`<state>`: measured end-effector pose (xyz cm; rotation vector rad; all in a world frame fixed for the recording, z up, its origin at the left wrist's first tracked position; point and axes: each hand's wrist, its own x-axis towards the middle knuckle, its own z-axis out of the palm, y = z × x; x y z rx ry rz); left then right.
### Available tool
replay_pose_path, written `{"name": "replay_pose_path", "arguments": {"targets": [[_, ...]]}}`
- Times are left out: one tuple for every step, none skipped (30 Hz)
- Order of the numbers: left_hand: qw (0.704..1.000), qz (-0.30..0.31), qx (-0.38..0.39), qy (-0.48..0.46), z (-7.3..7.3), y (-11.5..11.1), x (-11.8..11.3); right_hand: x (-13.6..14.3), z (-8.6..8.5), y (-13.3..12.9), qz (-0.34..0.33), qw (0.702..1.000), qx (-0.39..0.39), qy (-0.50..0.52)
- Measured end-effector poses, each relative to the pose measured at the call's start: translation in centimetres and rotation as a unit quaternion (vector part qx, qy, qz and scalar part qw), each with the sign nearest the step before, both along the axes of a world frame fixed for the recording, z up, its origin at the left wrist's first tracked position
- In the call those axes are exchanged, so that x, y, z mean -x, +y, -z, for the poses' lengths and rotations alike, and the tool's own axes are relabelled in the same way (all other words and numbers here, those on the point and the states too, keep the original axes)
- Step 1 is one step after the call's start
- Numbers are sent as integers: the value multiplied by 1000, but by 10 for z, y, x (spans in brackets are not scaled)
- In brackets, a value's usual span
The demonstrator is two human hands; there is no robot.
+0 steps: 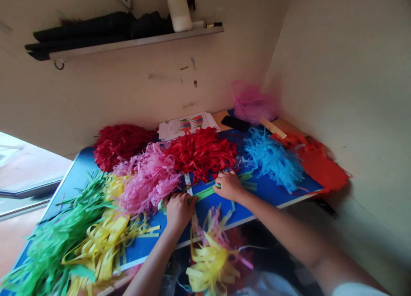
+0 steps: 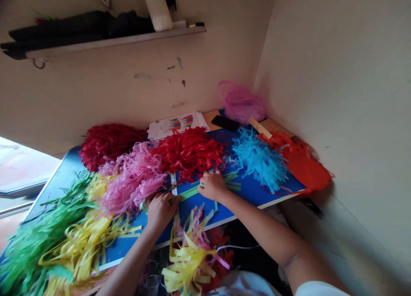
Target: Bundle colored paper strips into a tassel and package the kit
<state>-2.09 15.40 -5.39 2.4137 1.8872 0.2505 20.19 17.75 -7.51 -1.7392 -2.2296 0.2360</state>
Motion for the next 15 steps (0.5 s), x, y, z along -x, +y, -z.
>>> {"name": "replay_pose_path", "arguments": {"targets": [[1000, -1, -3, 2, -1, 0, 0, 0, 0, 1, -1, 1000, -2, 0], [1000, -1, -7, 3, -2, -1, 1, 0, -1, 1, -1, 1000, -4, 1], [1000, 0, -12, 2, -3, -1, 1, 0, -3, 0, -1, 1000, -6, 0], [1000, 6, -18, 2, -4, -2, 0, 0, -6, -1, -2, 1000, -11, 0], [999, 21, -25, 2, -6, -3, 0, -1, -9, -4, -2, 1000, -17, -1], [999, 43, -32, 3, -7, -4, 0, -1, -13, -7, -5, 1000, -27, -3], [997, 70, -39, 7, -9, -5, 0, -2, -17, -10, -11, 999, -37, -4], [994, 96, -48, 11, -10, -5, 0, -3, -20, -14, -29, 998, -49, -6], [991, 118, -55, 16, -12, -6, 0, -3, -22, -18, -60, 996, -62, -10], [989, 134, -61, 21, -13, -6, 0, -3, -23, -21, -99, 992, -76, -17], [987, 143, -66, 23, -14, -6, 0, -4, -23, -22, -138, 986, -87, -25], [986, 148, -71, 23, -15, -6, 0, -4, -22, -22, -171, 980, -96, -32], [985, 152, -76, 22, -16, -6, -1, -4, -20, -21, -191, 975, -103, -38], [984, 155, -82, 20, -16, -7, -2, -4, -19, -19, -198, 973, -107, -41], [983, 158, -89, 17, -16, -7, -4, -4, -18, -17, -194, 974, -108, -40]]}}
